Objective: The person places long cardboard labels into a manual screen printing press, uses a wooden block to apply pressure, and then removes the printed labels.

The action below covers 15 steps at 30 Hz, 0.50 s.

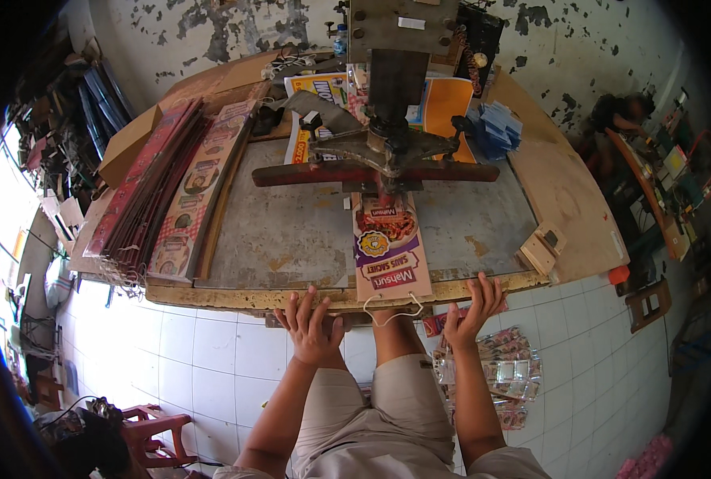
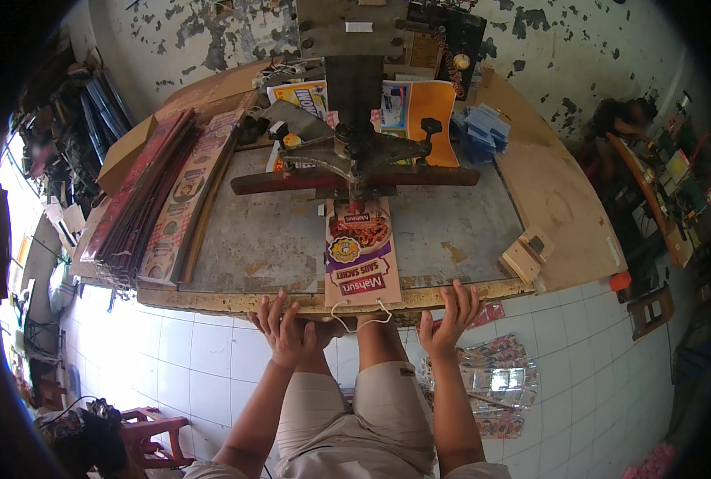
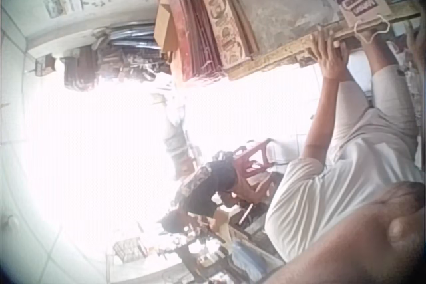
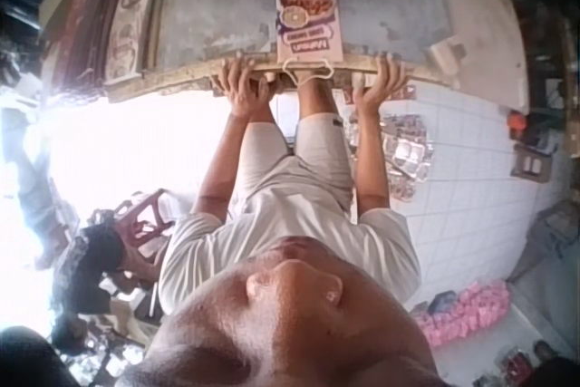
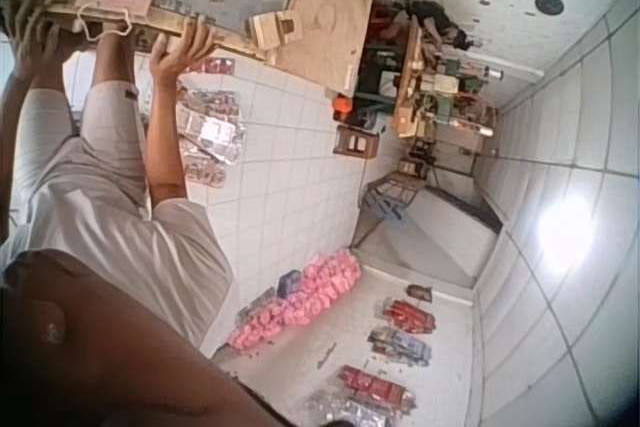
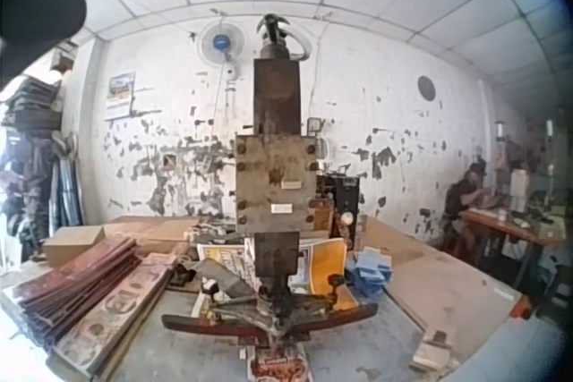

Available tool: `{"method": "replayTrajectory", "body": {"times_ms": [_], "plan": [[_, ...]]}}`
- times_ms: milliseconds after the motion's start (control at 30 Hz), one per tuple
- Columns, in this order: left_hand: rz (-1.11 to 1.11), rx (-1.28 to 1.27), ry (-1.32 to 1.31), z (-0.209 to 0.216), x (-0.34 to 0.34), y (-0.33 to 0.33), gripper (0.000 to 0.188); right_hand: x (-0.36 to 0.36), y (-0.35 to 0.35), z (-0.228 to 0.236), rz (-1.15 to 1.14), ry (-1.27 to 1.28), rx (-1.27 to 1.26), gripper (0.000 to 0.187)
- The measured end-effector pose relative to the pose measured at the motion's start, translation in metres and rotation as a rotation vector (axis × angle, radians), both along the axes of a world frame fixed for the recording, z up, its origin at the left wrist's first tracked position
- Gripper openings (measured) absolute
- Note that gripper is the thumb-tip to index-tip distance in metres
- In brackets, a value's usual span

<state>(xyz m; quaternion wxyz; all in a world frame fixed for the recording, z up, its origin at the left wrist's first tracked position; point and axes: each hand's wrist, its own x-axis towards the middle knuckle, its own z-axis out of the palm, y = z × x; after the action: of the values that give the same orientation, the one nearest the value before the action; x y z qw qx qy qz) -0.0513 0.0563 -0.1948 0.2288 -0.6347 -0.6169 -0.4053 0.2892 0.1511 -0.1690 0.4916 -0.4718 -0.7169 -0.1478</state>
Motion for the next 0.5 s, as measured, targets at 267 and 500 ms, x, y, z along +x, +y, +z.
{"method": "replayTrajectory", "body": {"times_ms": [267, 500], "plan": [[0.008, -0.011, 0.037, -0.002, -0.002, -0.001, 0.055, -0.004, 0.001, 0.004, 0.019, 0.04, 0.005, 0.057], [0.002, -0.001, 0.011, -0.001, 0.001, -0.001, 0.052, -0.011, -0.015, 0.027, 0.003, 0.027, -0.093, 0.059]]}}
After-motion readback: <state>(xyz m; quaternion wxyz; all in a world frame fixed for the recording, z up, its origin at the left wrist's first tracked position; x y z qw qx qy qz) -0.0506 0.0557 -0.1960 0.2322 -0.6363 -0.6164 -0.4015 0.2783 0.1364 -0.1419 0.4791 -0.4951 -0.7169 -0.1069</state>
